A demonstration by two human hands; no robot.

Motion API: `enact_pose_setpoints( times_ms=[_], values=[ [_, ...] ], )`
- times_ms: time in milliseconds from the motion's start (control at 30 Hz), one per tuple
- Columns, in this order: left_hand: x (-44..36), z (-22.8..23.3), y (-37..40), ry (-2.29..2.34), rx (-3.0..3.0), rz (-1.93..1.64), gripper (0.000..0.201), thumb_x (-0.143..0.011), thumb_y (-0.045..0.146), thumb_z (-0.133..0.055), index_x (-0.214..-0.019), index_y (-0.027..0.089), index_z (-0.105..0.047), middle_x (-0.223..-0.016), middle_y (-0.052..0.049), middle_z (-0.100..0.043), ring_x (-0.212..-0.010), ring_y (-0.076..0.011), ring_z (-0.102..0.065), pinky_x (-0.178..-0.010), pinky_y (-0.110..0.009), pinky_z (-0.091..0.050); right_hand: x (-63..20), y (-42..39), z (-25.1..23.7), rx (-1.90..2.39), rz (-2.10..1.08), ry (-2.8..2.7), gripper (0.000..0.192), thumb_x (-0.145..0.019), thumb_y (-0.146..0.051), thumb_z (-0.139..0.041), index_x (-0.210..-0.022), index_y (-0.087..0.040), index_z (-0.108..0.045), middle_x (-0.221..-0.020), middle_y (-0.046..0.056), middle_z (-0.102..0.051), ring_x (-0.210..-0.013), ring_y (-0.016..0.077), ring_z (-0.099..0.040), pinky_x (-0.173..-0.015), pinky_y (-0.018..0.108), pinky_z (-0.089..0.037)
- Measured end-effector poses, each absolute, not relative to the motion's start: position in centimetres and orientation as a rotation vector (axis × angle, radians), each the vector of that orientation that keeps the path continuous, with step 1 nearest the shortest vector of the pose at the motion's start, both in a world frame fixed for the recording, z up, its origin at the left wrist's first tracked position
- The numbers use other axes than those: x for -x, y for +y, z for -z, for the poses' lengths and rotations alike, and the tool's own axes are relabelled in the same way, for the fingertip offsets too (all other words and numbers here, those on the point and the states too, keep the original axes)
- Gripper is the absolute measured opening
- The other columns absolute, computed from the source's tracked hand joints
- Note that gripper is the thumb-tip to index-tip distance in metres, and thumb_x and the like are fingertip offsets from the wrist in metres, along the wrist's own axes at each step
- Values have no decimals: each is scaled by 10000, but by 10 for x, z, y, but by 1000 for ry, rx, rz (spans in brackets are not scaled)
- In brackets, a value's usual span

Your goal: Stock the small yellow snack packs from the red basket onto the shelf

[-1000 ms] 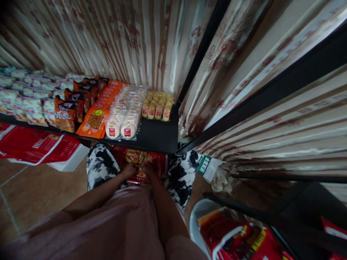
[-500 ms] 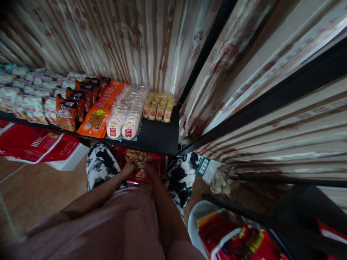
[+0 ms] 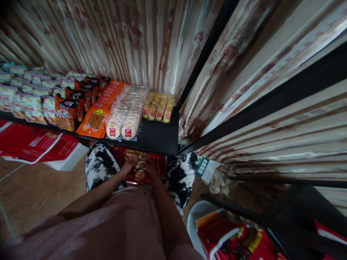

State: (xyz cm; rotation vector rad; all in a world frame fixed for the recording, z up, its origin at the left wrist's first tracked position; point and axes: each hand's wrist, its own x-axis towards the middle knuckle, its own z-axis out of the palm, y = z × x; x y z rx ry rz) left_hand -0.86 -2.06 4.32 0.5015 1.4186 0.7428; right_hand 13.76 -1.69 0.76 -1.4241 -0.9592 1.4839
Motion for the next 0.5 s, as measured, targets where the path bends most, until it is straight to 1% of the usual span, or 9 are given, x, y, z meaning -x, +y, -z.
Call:
enact_pose_setpoints(
  times_ms=[100, 200, 333, 500],
  values=[
    [9, -48, -20, 1368, -475, -739, 102, -712, 183, -593, -807, 146, -588, -846, -44, -630, -771, -145, -598, -593, -217, -495, -137, -16, -11, 1432, -1473, -938, 186, -563, -247, -523, -691, -203, -650, -704, -18, -642, -667, 145, -570, -634, 258, -442],
    [10, -53, -19, 1299, -375, -730, 118, -762, 226, -578, -845, 144, -592, -879, -56, -645, -778, -145, -620, -630, -237, -529, -135, -16, -15, 1431, -1461, -918, 171, -544, -222, -531, -660, -203, -655, -732, -11, -648, -690, 146, -575, -662, 263, -444],
    [10, -56, -17, 1272, -244, -623, 176, -833, 267, -508, -948, 142, -556, -819, -60, -661, -643, -141, -648, -577, -241, -534, -135, -15, -21, 1412, -1459, -878, 152, -539, -222, -540, -646, -213, -648, -814, 0, -667, -750, 157, -591, -703, 278, -457],
    [9, -61, -18, 1305, -298, -572, 101, -840, 184, -460, -918, 159, -519, -733, -21, -649, -519, -112, -633, -472, -173, -469, -134, -16, -27, 1397, -1454, -857, 121, -534, -230, -564, -625, -210, -641, -855, 14, -671, -796, 170, -595, -739, 293, -460]
  ],
)
